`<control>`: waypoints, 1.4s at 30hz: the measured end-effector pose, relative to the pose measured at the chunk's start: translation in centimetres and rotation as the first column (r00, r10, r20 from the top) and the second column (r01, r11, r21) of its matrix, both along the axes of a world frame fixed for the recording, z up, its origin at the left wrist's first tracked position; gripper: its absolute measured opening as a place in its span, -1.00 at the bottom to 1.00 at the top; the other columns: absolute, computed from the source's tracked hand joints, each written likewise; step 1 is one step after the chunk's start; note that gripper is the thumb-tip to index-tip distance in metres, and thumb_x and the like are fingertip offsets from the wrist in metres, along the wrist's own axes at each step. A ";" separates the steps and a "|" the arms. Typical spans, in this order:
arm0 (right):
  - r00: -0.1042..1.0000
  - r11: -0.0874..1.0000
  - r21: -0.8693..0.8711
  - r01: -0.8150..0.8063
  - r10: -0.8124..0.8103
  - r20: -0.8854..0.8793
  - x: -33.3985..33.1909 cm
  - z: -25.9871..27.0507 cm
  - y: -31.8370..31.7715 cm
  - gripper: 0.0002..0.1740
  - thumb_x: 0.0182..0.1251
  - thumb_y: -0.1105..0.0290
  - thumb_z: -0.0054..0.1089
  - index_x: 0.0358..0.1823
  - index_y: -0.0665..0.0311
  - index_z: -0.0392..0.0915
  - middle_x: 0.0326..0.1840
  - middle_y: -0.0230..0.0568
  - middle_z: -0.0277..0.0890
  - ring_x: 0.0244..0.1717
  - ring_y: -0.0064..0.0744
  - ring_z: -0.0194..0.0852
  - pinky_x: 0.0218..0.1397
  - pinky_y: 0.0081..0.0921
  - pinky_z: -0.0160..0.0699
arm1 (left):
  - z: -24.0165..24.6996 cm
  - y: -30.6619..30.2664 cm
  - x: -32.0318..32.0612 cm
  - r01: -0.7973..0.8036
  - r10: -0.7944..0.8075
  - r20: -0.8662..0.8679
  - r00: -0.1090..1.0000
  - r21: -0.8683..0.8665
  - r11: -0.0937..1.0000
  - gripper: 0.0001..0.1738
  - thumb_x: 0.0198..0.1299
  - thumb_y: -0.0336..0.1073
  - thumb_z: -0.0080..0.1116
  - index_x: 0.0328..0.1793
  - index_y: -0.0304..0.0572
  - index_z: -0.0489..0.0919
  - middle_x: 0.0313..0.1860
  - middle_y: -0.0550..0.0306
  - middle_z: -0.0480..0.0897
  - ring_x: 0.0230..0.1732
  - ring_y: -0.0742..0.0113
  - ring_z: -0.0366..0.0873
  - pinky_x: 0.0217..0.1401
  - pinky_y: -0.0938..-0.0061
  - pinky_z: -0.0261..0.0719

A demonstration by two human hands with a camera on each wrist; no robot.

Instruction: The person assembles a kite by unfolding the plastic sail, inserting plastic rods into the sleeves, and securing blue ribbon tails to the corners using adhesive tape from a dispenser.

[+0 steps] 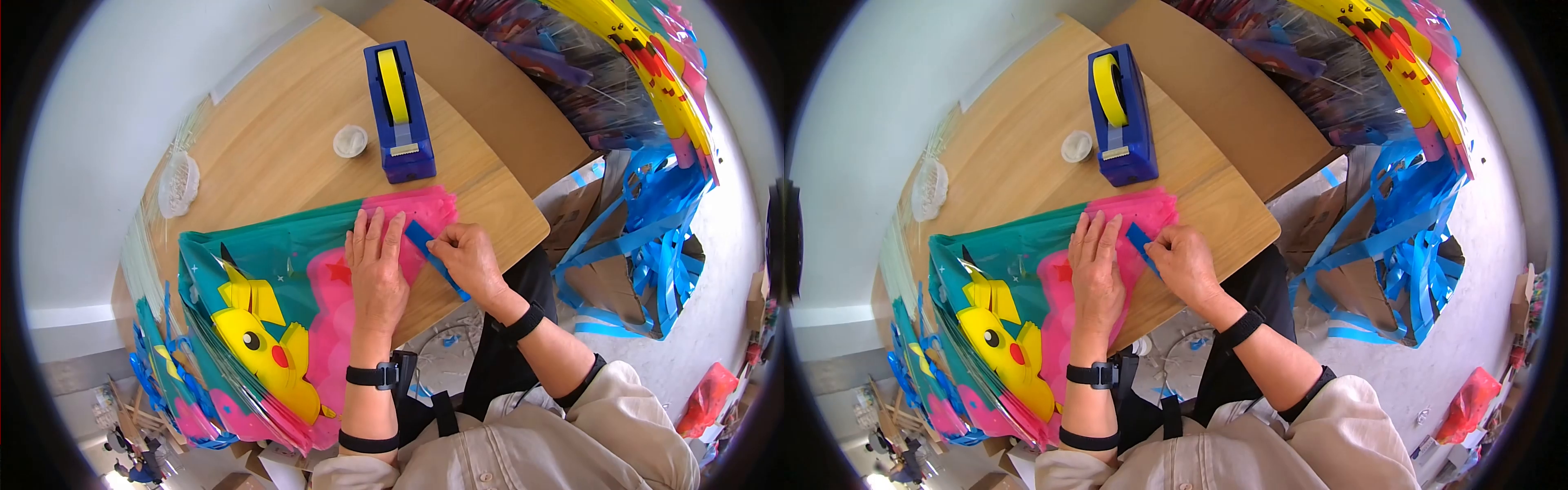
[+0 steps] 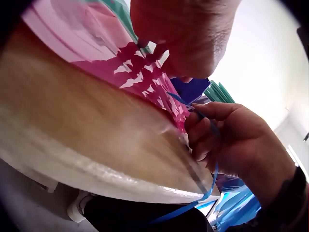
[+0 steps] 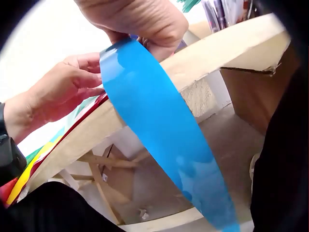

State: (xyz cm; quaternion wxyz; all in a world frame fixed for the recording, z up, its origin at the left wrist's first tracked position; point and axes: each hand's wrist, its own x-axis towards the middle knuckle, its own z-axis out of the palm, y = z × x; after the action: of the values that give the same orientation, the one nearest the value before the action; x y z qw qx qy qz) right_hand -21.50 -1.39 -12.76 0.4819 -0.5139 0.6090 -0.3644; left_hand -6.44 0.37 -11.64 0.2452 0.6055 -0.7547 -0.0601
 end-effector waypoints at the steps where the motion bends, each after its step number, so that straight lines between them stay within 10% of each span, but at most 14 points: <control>1: 1.000 1.000 0.010 0.005 -0.005 -0.012 0.0 0.1 0.0 -0.76 0.12 0.41 0.28 -0.60 0.43 0.52 -0.69 -0.02 0.44 -0.65 -0.23 0.43 -0.51 -0.28 0.37 | -0.2 0.0 0.1 0.008 -0.008 -0.047 0.999 0.002 1.000 -0.40 0.10 -0.64 0.00 0.31 -0.04 0.53 0.36 -0.13 0.41 0.46 -0.16 0.21 0.49 0.04 0.15; 8: 0.996 0.999 0.037 -0.029 0.032 -0.087 0.0 -0.5 -0.7 -0.76 0.09 0.39 0.27 -0.63 0.41 0.55 -0.69 0.03 0.48 -0.61 -0.16 0.53 -0.49 -0.25 0.41 | -0.6 0.2 0.3 0.054 -0.054 -0.006 0.999 0.040 0.998 -0.38 0.01 -0.70 0.04 0.21 0.03 0.61 0.42 -0.18 0.31 0.51 -0.23 0.11 0.51 -0.15 0.06; 11: 0.992 0.998 0.039 -0.054 0.058 -0.113 0.1 -0.1 -1.0 -0.75 0.13 0.43 0.29 -0.61 0.46 0.54 -0.73 -0.20 0.45 -0.68 -0.55 0.38 -0.61 -0.44 0.31 | -0.6 0.3 0.2 0.049 -0.049 0.013 0.999 0.056 0.997 -0.41 0.02 -0.67 0.07 0.19 0.02 0.62 0.44 -0.17 0.28 0.51 -0.21 0.10 0.51 -0.15 0.06; 17: 0.983 0.996 0.019 -0.082 0.084 -0.165 0.3 0.3 -0.9 -0.79 0.13 0.44 0.28 -0.56 0.44 0.56 -0.72 -0.10 0.48 -0.70 -0.42 0.44 -0.60 -0.42 0.35 | -0.9 0.2 0.2 0.043 -0.045 0.039 0.998 0.052 0.998 -0.46 0.06 -0.61 0.09 0.19 0.01 0.61 0.45 -0.15 0.27 0.52 -0.19 0.11 0.51 -0.16 0.07; 19: 0.964 0.991 -0.051 -0.120 0.104 -0.244 0.3 -0.2 -0.6 -0.80 0.13 0.37 0.29 -0.40 0.40 0.57 -0.60 0.06 0.54 -0.51 -0.05 0.60 -0.41 -0.16 0.52 | -0.9 0.2 0.1 0.037 -0.039 0.044 0.998 0.058 0.998 -0.49 0.09 -0.57 0.09 0.19 0.00 0.60 0.44 -0.17 0.28 0.51 -0.21 0.11 0.50 -0.18 0.08; 25: 0.804 0.803 -0.459 -0.381 0.041 -0.594 -0.1 0.4 0.8 -0.63 0.11 0.45 0.21 0.00 0.28 0.56 -0.40 -0.13 0.48 -0.33 -0.09 0.57 -0.33 -0.20 0.55 | -1.0 0.2 0.2 0.044 -0.046 0.050 0.998 0.029 0.999 -0.38 -0.04 -0.66 0.16 0.21 0.00 0.60 0.44 -0.17 0.28 0.50 -0.21 0.12 0.51 -0.03 0.12; 35: 0.654 0.724 -0.439 -0.533 0.023 -0.756 -0.6 -0.5 1.0 -0.56 0.11 0.37 0.16 0.07 0.27 0.56 -0.26 -0.14 0.38 -0.18 -0.18 0.43 -0.21 -0.32 0.44 | -0.3 0.2 0.1 0.062 -0.063 0.026 0.998 0.057 0.996 -0.47 0.04 -0.57 0.14 0.21 -0.11 0.58 0.42 -0.22 0.28 0.49 -0.25 0.12 0.48 -0.16 0.09; 42: 0.659 0.738 -0.398 -0.545 0.084 -0.748 -0.9 -0.3 1.0 -0.53 0.16 0.28 0.25 0.11 0.26 0.51 -0.20 -0.16 0.36 -0.10 -0.18 0.40 -0.17 -0.31 0.43 | 4.7 -2.7 1.2 -0.128 0.096 -0.208 0.973 -0.150 0.980 -0.61 0.14 -0.61 0.00 0.09 -0.25 0.61 0.15 -0.11 0.51 0.22 0.00 0.45 0.29 0.21 0.41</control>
State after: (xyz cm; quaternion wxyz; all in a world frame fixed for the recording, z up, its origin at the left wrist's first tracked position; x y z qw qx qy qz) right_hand -22.39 -0.37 -13.02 0.0938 -0.8368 0.4912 -0.2230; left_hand -5.29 -2.37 -6.91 0.3713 0.6160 -0.6933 -0.0448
